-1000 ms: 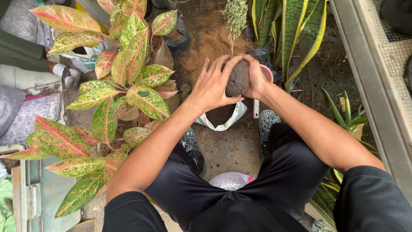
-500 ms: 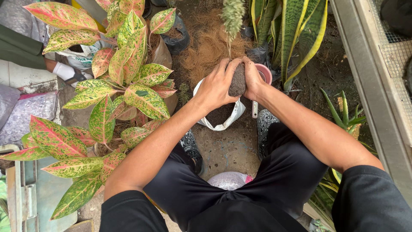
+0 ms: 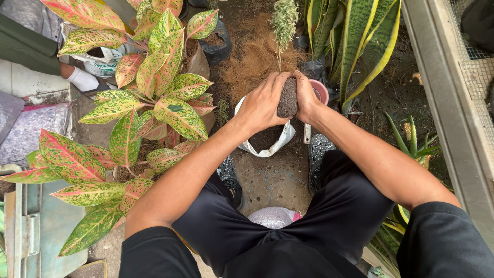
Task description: The person sits on the ground and repeatedly wraps a small plant's root ball with soil and fibrous material by hand. They add soil from a white bag and press it around the roots, occasionally dipping the root ball into a pink cup of water.
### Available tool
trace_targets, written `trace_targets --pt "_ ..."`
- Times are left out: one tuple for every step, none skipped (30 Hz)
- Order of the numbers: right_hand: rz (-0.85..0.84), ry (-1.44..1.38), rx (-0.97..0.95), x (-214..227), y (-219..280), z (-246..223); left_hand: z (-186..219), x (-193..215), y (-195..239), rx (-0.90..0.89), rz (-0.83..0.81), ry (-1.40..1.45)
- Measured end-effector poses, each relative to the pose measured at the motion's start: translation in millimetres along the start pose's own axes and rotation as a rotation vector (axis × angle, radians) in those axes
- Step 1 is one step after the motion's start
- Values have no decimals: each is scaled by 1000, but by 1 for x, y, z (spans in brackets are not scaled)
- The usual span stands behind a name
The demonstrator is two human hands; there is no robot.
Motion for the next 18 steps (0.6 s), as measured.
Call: trace_targets --pt "4 0 -3 0 -1 1 -2 0 0 -10 5 2" --pt "8 0 -6 1 -1 1 -3 -1 0 -21 10 4" --pt "23 2 -10 2 -2 1 -5 -3 -1 -5 -6 6" --pt "38 4 -13 3 -3 1 -6 -4 -1 11 -23 8" --pt "52 6 -17 3 -4 2 -8 -6 -2 28 -39 9" --pt "37 5 3 3 -4 0 -7 -4 -1 -8 0 5" --pt "22 3 24 3 -4 -2 -5 -3 -1 -44 40 0" --pt "8 2 45 2 -5 -3 -4 -2 -1 -79 79 -4" --pt "-2 -2 55 3 -5 -5 -4 -4 -1 -74 74 -14" --pt "-11 -7 64 3 -5 -6 -4 -6 -2 -69 69 -23" --pt "-21 -13 73 3 -4 -6 -5 -7 -2 -63 62 -34" --pt "-2 7 55 4 -4 -6 -6 -8 -3 -63 59 -27" --pt "16 25 36 5 -4 -4 -7 -9 -3 -63 55 -20" --pt "34 44 17 5 -4 -3 -8 -10 -2 -63 51 -14" --pt "35 41 23 5 -3 -3 -9 -11 -3 -60 46 -16" --pt "36 38 29 5 -3 -3 -11 -11 -4 -57 42 -17" --pt "37 34 34 5 -2 -2 -11 -12 -3 -53 37 -20" --pt "32 25 37 5 -1 -2 -11 -13 -3 -60 39 -32"
Point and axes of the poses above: each hand's wrist, its own y-axis away from the middle knuckle, its own x-axis out of the back of the hand, z = x × y, the point moved 5 cm from there along -y, towards the middle knuckle, and after that the axes turned 1 degree about -z, right-handed, at the moved point
